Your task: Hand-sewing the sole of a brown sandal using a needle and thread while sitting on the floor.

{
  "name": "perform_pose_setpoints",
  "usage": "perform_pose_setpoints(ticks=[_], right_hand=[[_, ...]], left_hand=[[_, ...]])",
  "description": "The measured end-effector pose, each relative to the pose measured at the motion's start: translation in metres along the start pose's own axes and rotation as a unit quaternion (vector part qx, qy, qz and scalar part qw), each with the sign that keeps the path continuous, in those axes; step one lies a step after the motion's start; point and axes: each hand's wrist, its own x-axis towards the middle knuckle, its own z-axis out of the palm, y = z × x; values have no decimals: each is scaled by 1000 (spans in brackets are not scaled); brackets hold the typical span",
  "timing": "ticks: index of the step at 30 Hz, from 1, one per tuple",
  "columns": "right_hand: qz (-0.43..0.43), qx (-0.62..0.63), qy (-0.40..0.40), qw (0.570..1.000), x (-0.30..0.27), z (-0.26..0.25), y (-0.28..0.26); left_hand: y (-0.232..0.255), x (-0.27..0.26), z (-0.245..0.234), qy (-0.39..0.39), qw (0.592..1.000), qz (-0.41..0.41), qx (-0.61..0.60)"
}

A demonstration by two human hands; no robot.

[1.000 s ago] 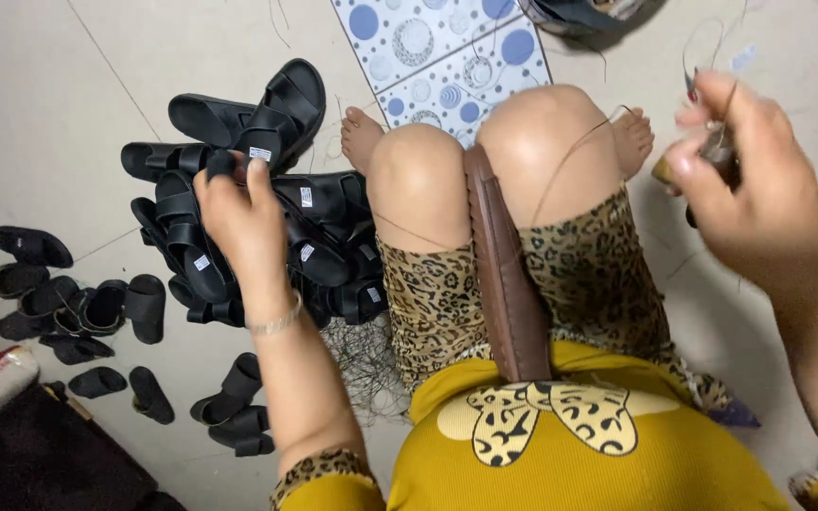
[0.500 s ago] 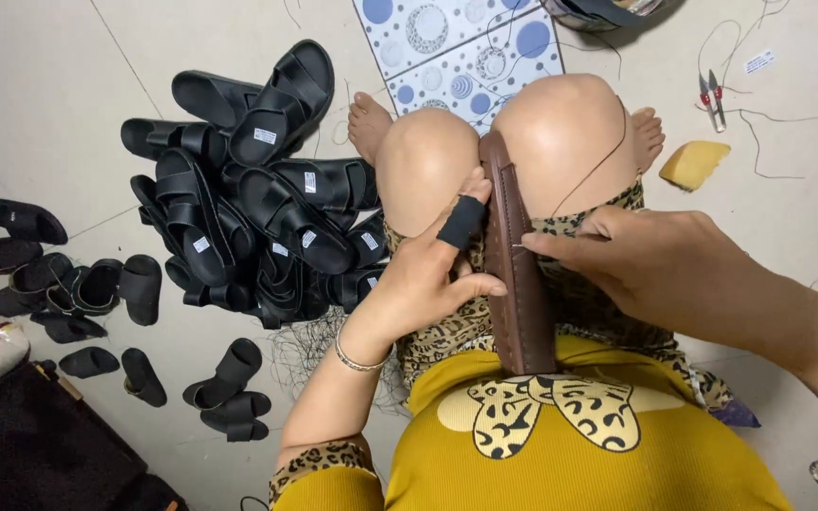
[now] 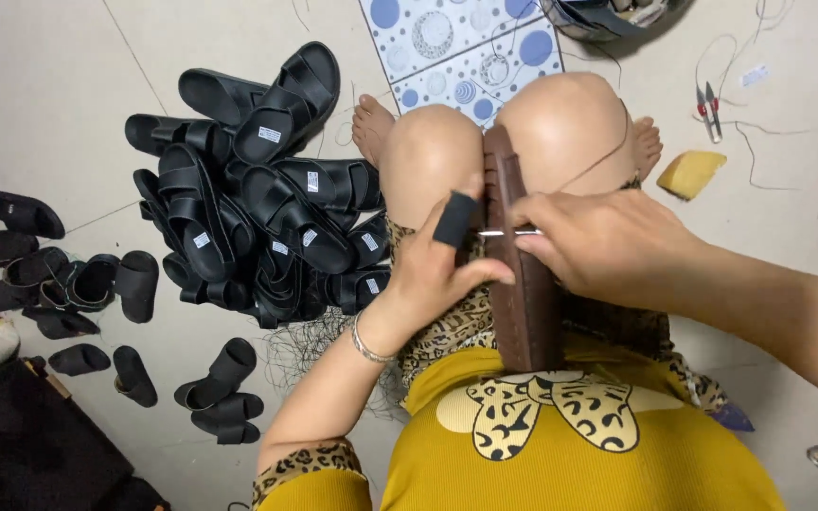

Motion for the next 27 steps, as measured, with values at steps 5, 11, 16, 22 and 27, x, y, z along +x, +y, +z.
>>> perform_pose_setpoints(ticks=[5, 11, 16, 22, 27], right_hand=[[-136, -40, 294, 945, -3, 43, 37], [-220, -30, 436, 872, -6, 46, 32], [-108, -235, 243, 935, -48, 19, 94], [76, 325, 34, 942, -38, 13, 64], [-324, 501, 73, 799, -26, 26, 43]], left_hand=[[23, -3, -55, -66, 781, -137, -606], [39, 20, -29, -71, 953, -230, -184], [51, 16, -31, -20, 970, -151, -189], [41, 9, -33, 99, 956, -175, -215], [43, 1, -51, 126, 955, -136, -231]])
